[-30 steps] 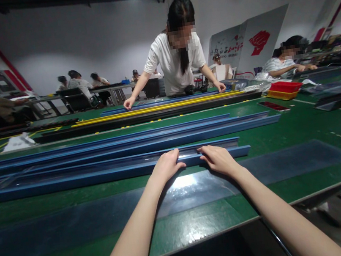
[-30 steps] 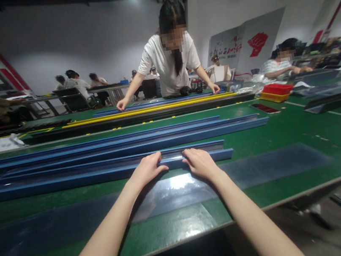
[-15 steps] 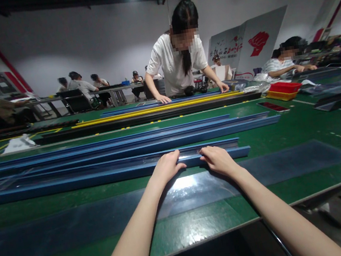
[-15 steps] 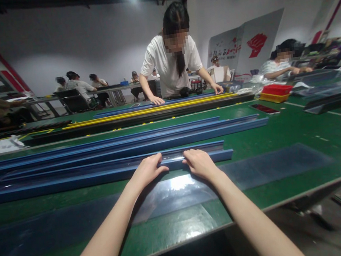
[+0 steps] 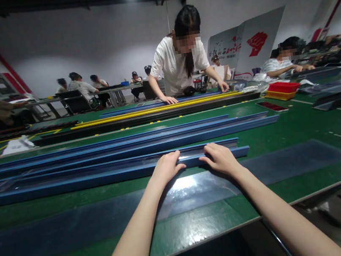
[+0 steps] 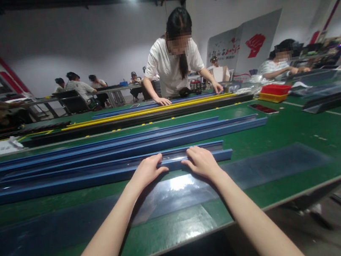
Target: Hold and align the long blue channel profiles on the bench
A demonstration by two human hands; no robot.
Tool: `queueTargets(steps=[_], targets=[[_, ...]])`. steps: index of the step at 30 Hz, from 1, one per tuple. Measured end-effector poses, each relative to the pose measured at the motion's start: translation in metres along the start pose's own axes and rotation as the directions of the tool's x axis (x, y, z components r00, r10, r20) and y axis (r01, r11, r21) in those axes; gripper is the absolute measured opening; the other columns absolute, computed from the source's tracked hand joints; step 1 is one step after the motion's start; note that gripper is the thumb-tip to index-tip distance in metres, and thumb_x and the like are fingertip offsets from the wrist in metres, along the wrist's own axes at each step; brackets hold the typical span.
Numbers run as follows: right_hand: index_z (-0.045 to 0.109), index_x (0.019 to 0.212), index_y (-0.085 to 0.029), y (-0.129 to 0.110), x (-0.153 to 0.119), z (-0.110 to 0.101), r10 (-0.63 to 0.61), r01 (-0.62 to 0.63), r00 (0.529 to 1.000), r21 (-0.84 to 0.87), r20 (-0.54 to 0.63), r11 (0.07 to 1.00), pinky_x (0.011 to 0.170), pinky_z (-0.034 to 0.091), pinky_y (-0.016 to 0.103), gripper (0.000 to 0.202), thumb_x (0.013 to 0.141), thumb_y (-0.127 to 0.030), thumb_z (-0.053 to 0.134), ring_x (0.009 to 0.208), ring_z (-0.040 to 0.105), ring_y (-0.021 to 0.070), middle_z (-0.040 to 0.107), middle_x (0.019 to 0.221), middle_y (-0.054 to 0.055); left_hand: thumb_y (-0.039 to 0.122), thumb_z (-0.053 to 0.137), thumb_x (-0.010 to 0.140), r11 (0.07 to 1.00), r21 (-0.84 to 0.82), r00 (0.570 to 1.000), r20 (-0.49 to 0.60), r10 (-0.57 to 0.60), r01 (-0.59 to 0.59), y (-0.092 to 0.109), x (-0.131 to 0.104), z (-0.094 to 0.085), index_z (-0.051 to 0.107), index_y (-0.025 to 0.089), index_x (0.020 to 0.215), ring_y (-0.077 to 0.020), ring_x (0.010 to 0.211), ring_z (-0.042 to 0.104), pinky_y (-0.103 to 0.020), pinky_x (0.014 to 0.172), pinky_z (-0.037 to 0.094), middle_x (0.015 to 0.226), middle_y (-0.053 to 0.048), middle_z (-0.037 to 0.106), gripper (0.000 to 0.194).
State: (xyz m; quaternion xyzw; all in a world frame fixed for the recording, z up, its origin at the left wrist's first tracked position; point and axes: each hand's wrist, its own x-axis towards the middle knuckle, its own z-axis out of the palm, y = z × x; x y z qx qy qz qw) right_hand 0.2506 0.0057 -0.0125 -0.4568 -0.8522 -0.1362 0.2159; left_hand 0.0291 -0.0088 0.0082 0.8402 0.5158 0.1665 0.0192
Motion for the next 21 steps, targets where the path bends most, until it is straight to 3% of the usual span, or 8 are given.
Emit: queueTargets(steps=[4,21], targets=[[0.050,0.075,-0.019,0.0023,-0.0007,-0.0009,0.029,-0.029,1.000,-0.013,-0.009,0.999,0.065,0.034,0.026,0.035,0.084,-0.051,0.039,0.074,0.050,0.0175,0.056,0.076,0.005,0.037,0.060,0.075,1.000,0.002,1.000,0.009,0.007,-0.007,-0.0004,0.0000,-0.0007,0.050,0.020,0.081,-0.0188,0.079,0.059,-0.025,0.066,0.041,0.084,-0.003,0.062,0.021],[0.050,0.077,-0.018,0.0026,0.0033,-0.0018,0.074,-0.065,0.995,-0.125,0.069,0.990,0.063,0.033,0.028,0.041,0.084,-0.056,0.034,0.074,0.052,0.0198,0.059,0.076,0.007,0.037,0.059,0.076,0.998,0.054,1.000,0.007,0.021,-0.021,-0.0001,-0.0004,0.0008,0.050,0.020,0.085,-0.0206,0.081,0.060,-0.025,0.066,0.042,0.087,-0.005,0.064,0.022]])
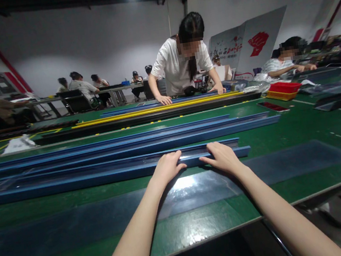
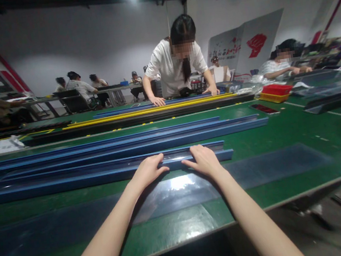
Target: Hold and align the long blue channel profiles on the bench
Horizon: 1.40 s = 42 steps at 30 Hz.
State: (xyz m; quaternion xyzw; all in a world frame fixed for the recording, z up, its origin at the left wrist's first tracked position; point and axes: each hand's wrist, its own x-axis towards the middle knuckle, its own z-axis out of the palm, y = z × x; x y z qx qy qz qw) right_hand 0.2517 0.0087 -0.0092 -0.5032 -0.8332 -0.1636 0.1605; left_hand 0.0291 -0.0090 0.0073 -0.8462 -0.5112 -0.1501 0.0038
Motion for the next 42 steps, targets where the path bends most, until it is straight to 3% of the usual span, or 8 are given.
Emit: queueTargets(steps=[8,15,19,28,33,42], targets=[[0.051,0.078,-0.018,0.001,-0.001,0.000,-0.014,0.014,1.000,0.005,0.004,1.000,0.064,0.033,0.028,0.040,0.085,-0.054,0.034,0.076,0.052,0.0201,0.060,0.079,0.007,0.037,0.059,0.077,1.000,-0.007,1.000,0.018,-0.008,0.008,0.002,-0.001,-0.002,0.050,0.021,0.086,-0.0209,0.085,0.060,-0.026,0.069,0.042,0.089,-0.005,0.064,0.021],[0.053,0.081,-0.018,-0.017,0.001,0.003,-0.180,0.182,0.983,0.037,-0.043,0.983,0.069,0.031,0.029,0.034,0.088,-0.045,0.035,0.079,0.049,0.0192,0.058,0.083,0.007,0.041,0.057,0.078,0.997,0.061,0.998,0.016,-0.055,0.054,0.005,-0.002,-0.003,0.050,0.022,0.091,-0.0209,0.087,0.060,-0.027,0.071,0.042,0.091,-0.005,0.064,0.024],[0.054,0.080,-0.017,-0.026,0.005,0.006,-0.212,0.215,0.975,0.042,-0.074,0.976,0.067,0.030,0.028,0.028,0.089,-0.037,0.037,0.078,0.048,0.0176,0.057,0.080,0.006,0.043,0.056,0.077,0.993,0.090,0.997,0.016,-0.079,0.077,0.006,-0.002,-0.003,0.050,0.022,0.090,-0.0204,0.086,0.060,-0.026,0.070,0.042,0.090,-0.004,0.065,0.025],[0.056,0.073,-0.017,-0.024,0.008,0.003,-0.220,0.222,0.972,0.022,-0.085,0.975,0.062,0.028,0.026,0.027,0.088,-0.035,0.042,0.071,0.048,0.0149,0.057,0.076,0.005,0.047,0.057,0.076,0.983,0.146,0.994,-0.002,-0.108,0.107,0.007,-0.003,-0.006,0.052,0.021,0.088,-0.0212,0.085,0.060,-0.027,0.070,0.041,0.088,-0.005,0.065,0.029],[0.057,0.072,-0.017,-0.020,0.008,0.000,-0.214,0.217,0.974,0.039,-0.068,0.975,0.061,0.028,0.026,0.027,0.087,-0.035,0.043,0.070,0.049,0.0143,0.057,0.076,0.005,0.046,0.055,0.078,0.984,0.169,0.998,-0.001,-0.060,0.059,0.008,-0.004,-0.007,0.054,0.020,0.084,-0.0207,0.085,0.059,-0.027,0.071,0.041,0.089,-0.006,0.065,0.026],[0.055,0.067,-0.019,0.004,0.000,-0.009,-0.099,0.101,0.995,0.064,-0.032,0.993,0.059,0.028,0.025,0.022,0.083,-0.032,0.047,0.069,0.051,0.0146,0.058,0.073,0.004,0.042,0.054,0.080,0.985,0.163,0.998,-0.016,-0.058,0.060,0.005,-0.003,-0.007,0.056,0.020,0.087,-0.0198,0.087,0.059,-0.027,0.070,0.040,0.091,-0.005,0.064,0.024]])
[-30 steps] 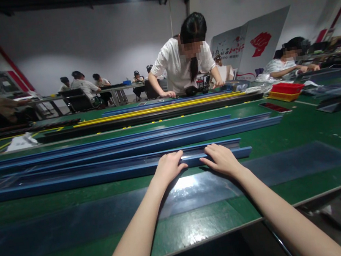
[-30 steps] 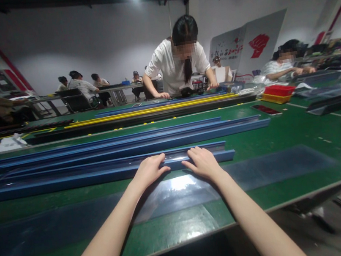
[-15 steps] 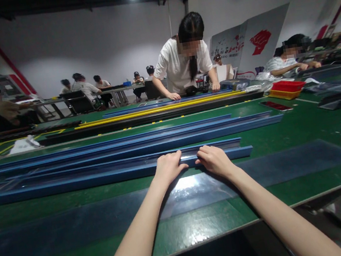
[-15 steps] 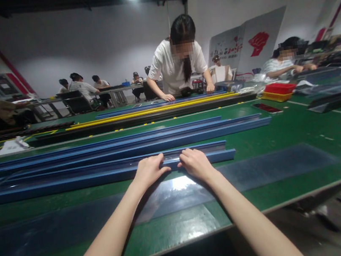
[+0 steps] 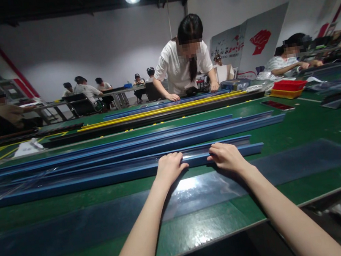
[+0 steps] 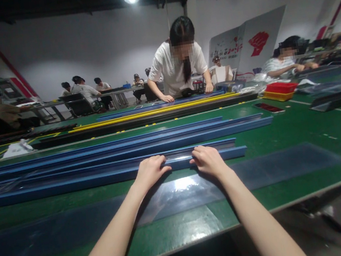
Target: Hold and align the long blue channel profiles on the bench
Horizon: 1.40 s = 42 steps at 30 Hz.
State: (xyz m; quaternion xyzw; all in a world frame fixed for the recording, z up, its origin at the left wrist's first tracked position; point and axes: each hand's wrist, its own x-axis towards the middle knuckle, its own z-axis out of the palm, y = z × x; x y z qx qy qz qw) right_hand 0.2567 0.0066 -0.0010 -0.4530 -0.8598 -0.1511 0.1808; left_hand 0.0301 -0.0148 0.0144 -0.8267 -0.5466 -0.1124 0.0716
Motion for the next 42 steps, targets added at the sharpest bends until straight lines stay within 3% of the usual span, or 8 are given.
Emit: queueTargets(steps=[8,18,23,31,42], targets=[[0.054,0.066,-0.019,0.011,-0.009,-0.001,0.085,-0.086,0.996,-0.028,-0.027,0.996,0.061,0.031,0.025,0.021,0.081,-0.033,0.048,0.071,0.052,0.0159,0.058,0.074,0.004,0.041,0.054,0.080,1.000,0.017,1.000,-0.002,0.010,-0.010,-0.002,0.001,0.004,0.056,0.019,0.087,-0.0201,0.088,0.059,-0.026,0.069,0.041,0.090,-0.005,0.064,0.023],[0.055,0.075,-0.018,-0.009,0.002,0.011,-0.061,0.059,0.996,-0.029,-0.072,0.998,0.066,0.031,0.027,0.030,0.086,-0.043,0.042,0.075,0.050,0.0173,0.059,0.077,0.005,0.042,0.053,0.080,0.999,0.034,1.000,0.007,-0.014,0.014,-0.003,0.002,0.009,0.055,0.021,0.088,-0.0184,0.089,0.057,-0.024,0.070,0.041,0.091,-0.003,0.064,0.022],[0.055,0.076,-0.017,-0.023,0.009,0.018,-0.114,0.112,0.988,-0.021,-0.106,0.993,0.065,0.030,0.027,0.024,0.087,-0.034,0.043,0.075,0.048,0.0170,0.058,0.075,0.005,0.042,0.053,0.080,1.000,0.027,1.000,-0.005,-0.012,0.013,-0.003,0.002,0.009,0.055,0.021,0.088,-0.0191,0.088,0.058,-0.025,0.070,0.041,0.090,-0.003,0.064,0.023],[0.055,0.070,-0.017,-0.018,0.011,0.018,-0.113,0.112,0.986,-0.015,-0.119,0.994,0.062,0.028,0.026,0.021,0.085,-0.031,0.049,0.069,0.047,0.0148,0.057,0.071,0.004,0.042,0.055,0.079,1.000,0.013,1.000,-0.016,-0.017,0.017,-0.002,0.001,0.008,0.055,0.020,0.094,-0.0193,0.091,0.057,-0.026,0.072,0.042,0.094,-0.003,0.064,0.027],[0.054,0.067,-0.017,-0.004,0.006,0.007,-0.062,0.064,0.997,0.045,-0.051,0.997,0.061,0.028,0.024,0.021,0.084,-0.029,0.047,0.067,0.048,0.0144,0.057,0.070,0.004,0.040,0.058,0.077,0.999,-0.013,0.998,-0.033,0.044,-0.045,-0.006,0.002,0.008,0.058,0.018,0.092,-0.0199,0.093,0.054,-0.029,0.077,0.042,0.095,-0.005,0.063,0.027]])
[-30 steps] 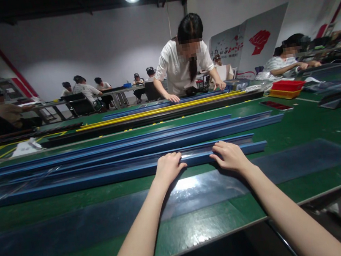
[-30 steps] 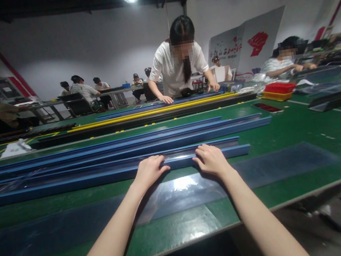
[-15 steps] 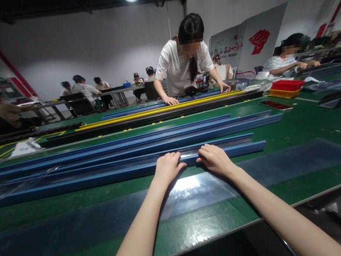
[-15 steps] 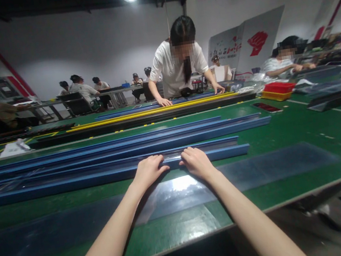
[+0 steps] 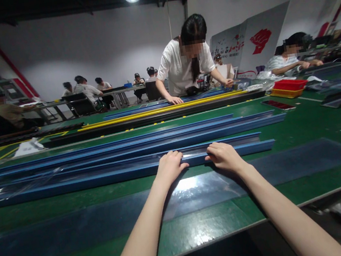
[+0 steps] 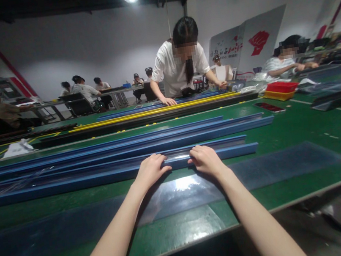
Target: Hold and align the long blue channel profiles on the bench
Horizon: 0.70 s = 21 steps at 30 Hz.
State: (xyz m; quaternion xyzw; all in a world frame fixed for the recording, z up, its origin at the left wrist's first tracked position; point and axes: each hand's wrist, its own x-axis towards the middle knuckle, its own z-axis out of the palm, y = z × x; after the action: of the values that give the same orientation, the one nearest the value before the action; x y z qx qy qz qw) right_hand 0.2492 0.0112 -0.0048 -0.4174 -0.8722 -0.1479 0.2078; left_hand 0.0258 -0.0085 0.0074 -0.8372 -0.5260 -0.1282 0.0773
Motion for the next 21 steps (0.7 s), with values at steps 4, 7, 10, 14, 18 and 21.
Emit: queueTargets(steps=[4,7,10,14,18,21], targets=[[0.053,0.065,-0.018,0.010,-0.008,-0.005,0.075,-0.075,0.997,0.006,0.012,0.997,0.060,0.029,0.024,0.020,0.081,-0.028,0.048,0.066,0.048,0.0147,0.057,0.070,0.004,0.039,0.058,0.077,0.999,0.008,0.999,0.004,0.036,-0.036,-0.001,0.000,0.001,0.059,0.018,0.088,-0.0197,0.094,0.053,-0.028,0.077,0.042,0.096,-0.004,0.063,0.024],[0.053,0.066,-0.019,0.013,-0.011,-0.006,0.128,-0.128,0.991,-0.008,0.024,0.992,0.060,0.029,0.024,0.018,0.080,-0.029,0.048,0.067,0.048,0.0153,0.057,0.071,0.004,0.035,0.058,0.078,0.999,0.012,0.999,-0.005,0.051,-0.051,-0.001,0.000,0.003,0.059,0.019,0.088,-0.0192,0.094,0.053,-0.028,0.077,0.042,0.098,-0.003,0.063,0.019],[0.053,0.070,-0.019,0.013,-0.012,-0.006,0.143,-0.142,0.989,-0.019,0.046,0.990,0.062,0.030,0.024,0.017,0.081,-0.029,0.047,0.070,0.049,0.0161,0.057,0.073,0.004,0.033,0.058,0.078,0.999,0.012,0.999,-0.001,0.053,-0.053,-0.001,0.000,0.004,0.059,0.019,0.087,-0.0191,0.092,0.054,-0.028,0.075,0.042,0.097,-0.002,0.064,0.017],[0.054,0.078,-0.018,0.010,-0.012,-0.004,0.128,-0.126,0.988,-0.025,0.081,0.992,0.067,0.032,0.025,0.018,0.083,-0.030,0.042,0.074,0.050,0.0169,0.058,0.078,0.005,0.034,0.057,0.079,0.999,0.013,0.999,0.016,0.037,-0.037,0.000,0.001,0.004,0.059,0.019,0.086,-0.0195,0.090,0.055,-0.028,0.074,0.042,0.093,-0.003,0.065,0.017],[0.056,0.085,-0.017,0.007,-0.010,-0.002,0.087,-0.084,0.993,-0.033,0.085,0.996,0.072,0.031,0.028,0.022,0.084,-0.034,0.041,0.079,0.052,0.0188,0.061,0.083,0.007,0.034,0.057,0.079,0.999,0.005,0.999,0.032,0.032,-0.032,0.001,0.001,0.002,0.059,0.019,0.088,-0.0199,0.091,0.055,-0.029,0.075,0.042,0.093,-0.004,0.065,0.017],[0.056,0.087,-0.017,0.002,-0.006,0.000,0.042,-0.039,0.995,-0.027,0.089,0.999,0.074,0.030,0.029,0.024,0.084,-0.035,0.041,0.080,0.052,0.0191,0.062,0.085,0.007,0.034,0.057,0.079,1.000,0.004,0.999,0.041,0.024,-0.024,0.002,0.000,0.000,0.059,0.019,0.089,-0.0200,0.091,0.055,-0.029,0.075,0.042,0.093,-0.004,0.064,0.018]])
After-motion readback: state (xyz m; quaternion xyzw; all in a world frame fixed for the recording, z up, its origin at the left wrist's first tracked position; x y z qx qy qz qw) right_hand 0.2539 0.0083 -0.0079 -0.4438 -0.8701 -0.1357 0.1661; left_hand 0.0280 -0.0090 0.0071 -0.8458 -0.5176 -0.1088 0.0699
